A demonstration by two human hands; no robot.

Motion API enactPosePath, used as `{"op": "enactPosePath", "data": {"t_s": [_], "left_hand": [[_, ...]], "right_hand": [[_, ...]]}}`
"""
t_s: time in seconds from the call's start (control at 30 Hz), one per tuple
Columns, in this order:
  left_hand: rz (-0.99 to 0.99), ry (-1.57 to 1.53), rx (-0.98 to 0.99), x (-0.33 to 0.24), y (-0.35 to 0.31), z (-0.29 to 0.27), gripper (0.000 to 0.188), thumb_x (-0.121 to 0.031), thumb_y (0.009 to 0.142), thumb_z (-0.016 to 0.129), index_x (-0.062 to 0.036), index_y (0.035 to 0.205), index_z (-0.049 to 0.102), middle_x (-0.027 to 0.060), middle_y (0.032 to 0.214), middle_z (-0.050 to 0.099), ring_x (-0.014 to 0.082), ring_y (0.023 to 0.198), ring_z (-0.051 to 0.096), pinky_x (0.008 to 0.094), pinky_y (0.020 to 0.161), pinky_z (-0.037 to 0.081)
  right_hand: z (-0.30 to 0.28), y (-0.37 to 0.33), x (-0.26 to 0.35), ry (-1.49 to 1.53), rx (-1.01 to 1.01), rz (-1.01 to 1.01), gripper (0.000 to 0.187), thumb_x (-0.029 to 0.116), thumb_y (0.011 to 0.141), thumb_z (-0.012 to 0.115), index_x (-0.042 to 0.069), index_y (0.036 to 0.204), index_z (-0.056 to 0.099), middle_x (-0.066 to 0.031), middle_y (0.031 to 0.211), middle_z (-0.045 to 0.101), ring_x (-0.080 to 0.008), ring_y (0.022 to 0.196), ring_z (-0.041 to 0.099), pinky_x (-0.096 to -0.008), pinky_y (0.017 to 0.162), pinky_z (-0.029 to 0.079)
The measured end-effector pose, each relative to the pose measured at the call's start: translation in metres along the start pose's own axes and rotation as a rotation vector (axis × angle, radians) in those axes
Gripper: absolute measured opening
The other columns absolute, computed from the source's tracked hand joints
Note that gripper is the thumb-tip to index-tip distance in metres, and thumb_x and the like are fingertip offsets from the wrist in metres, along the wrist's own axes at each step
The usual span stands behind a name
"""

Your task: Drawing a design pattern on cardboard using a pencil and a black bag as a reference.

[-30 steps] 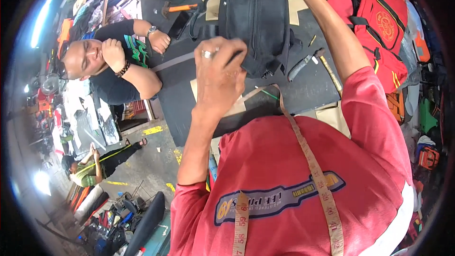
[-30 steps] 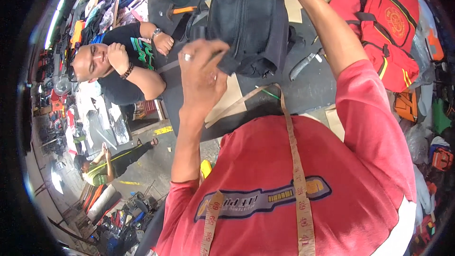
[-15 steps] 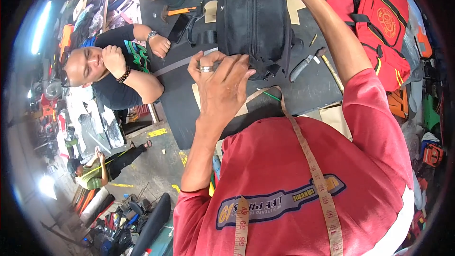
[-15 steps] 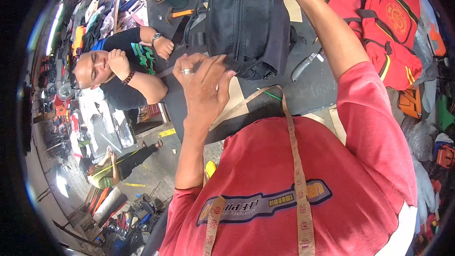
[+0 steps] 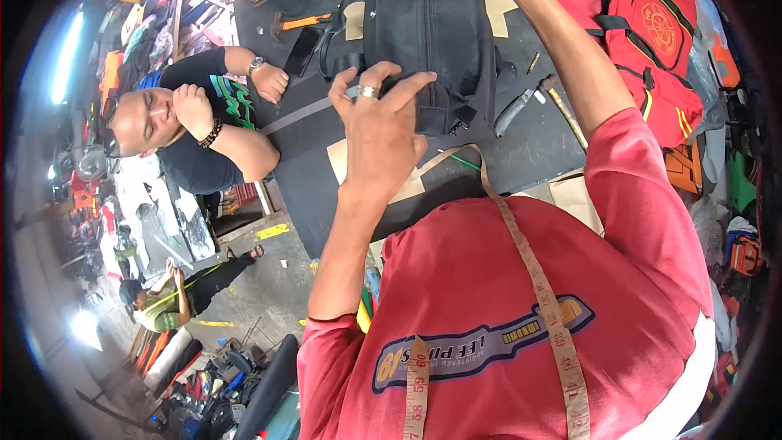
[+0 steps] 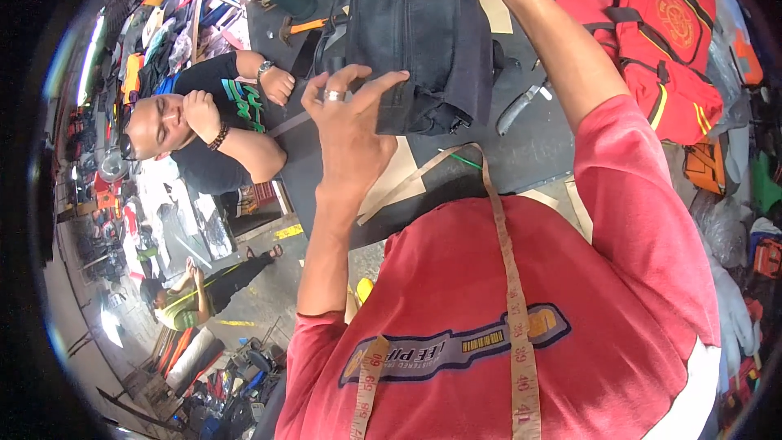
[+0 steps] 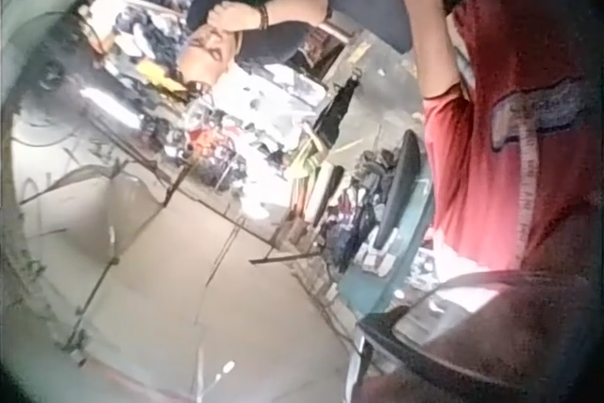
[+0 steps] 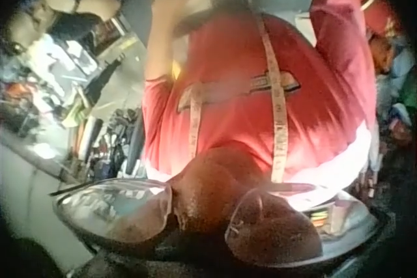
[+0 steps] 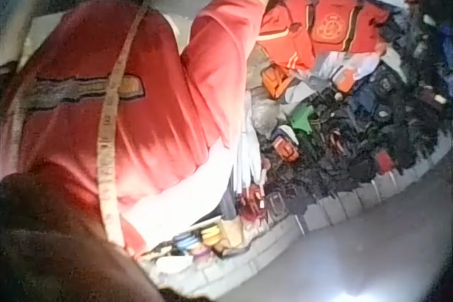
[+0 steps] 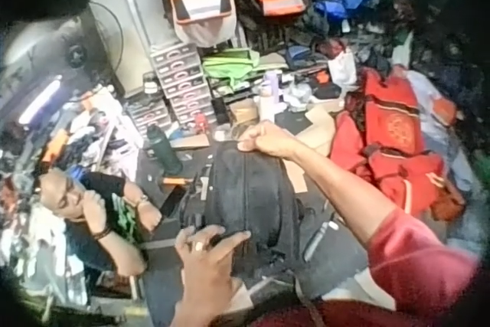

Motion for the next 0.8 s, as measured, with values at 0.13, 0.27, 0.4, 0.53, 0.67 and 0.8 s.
{"op": "enactPosePath", "data": {"t_s": [0.13,0.27,0.4,0.53,0.67,0.8], "left_hand": [[-0.215,-0.407,-0.197,0.027,0.006,-0.019,0.027,-0.005,0.076,0.079,-0.0131,0.101,0.081,0.0022,0.091,0.073,0.0229,0.096,0.063,0.0415,0.101,0.039],[-0.19,-0.508,-0.157,0.04,0.012,-0.009,0.015,-0.009,0.085,0.08,-0.0122,0.1,0.082,0.0042,0.082,0.074,0.0238,0.09,0.065,0.0367,0.093,0.046],[0.057,-0.357,-0.147,0.015,0.015,-0.006,0.018,-0.012,0.086,0.079,-0.0134,0.104,0.082,0.0033,0.093,0.074,0.0247,0.096,0.064,0.0408,0.096,0.046],[0.06,-0.333,-0.113,-0.001,0.009,-0.009,0.028,-0.01,0.082,0.084,-0.0129,0.109,0.079,0.0022,0.105,0.073,0.0274,0.101,0.064,0.043,0.099,0.044],[-0.036,-0.325,-0.205,-0.005,0.001,-0.006,0.037,-0.001,0.068,0.084,-0.0104,0.104,0.075,0.0031,0.1,0.072,0.0288,0.099,0.066,0.0432,0.093,0.048],[-0.066,-0.52,-0.324,0.007,0.001,0.008,0.03,-0.002,0.068,0.082,-0.0112,0.096,0.074,0.0014,0.102,0.071,0.0269,0.101,0.066,0.0416,0.091,0.049]], "right_hand": [[0.006,0.001,0.007,0.02,0.021,-0.039,0.021,0.023,0.092,0.083,0.002,0.097,0.081,-0.0028,0.093,0.076,-0.013,0.089,0.068,-0.031,0.083,0.054],[0.007,-0.002,0.009,0.031,0.02,-0.042,0.02,0.021,0.091,0.083,0.002,0.099,0.082,-0.0042,0.097,0.076,-0.0139,0.093,0.069,-0.0305,0.086,0.054],[-0.003,-0.004,0.008,0.049,0.003,-0.089,0.02,0.02,0.091,0.083,0.002,0.097,0.082,-0.0048,0.1,0.076,-0.0142,0.095,0.068,-0.0297,0.087,0.053],[0.003,-0.009,0.009,-0.006,0.018,0.111,0.019,0.023,0.092,0.082,0.004,0.092,0.082,-0.0024,0.095,0.074,-0.013,0.086,0.065,-0.0302,0.081,0.052],[0.009,-0.002,0.007,-0.21,0.064,0.015,0.035,0.038,0.1,0.074,0.004,0.1,0.077,0.0023,0.087,0.071,-0.0073,0.086,0.062,-0.0272,0.082,0.049],[0.004,-0.006,0.005,-0.08,0.038,0.109,0.03,0.036,0.1,0.074,0.007,0.102,0.079,0.0052,0.09,0.071,-0.0066,0.084,0.061,-0.0252,0.08,0.048]]}}
Point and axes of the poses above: each hand's wrist, its own y-axis towards the middle knuckle, its own z-axis out of the palm, x = y × z, the point moved 8 cm from there along y, towards the middle knuckle
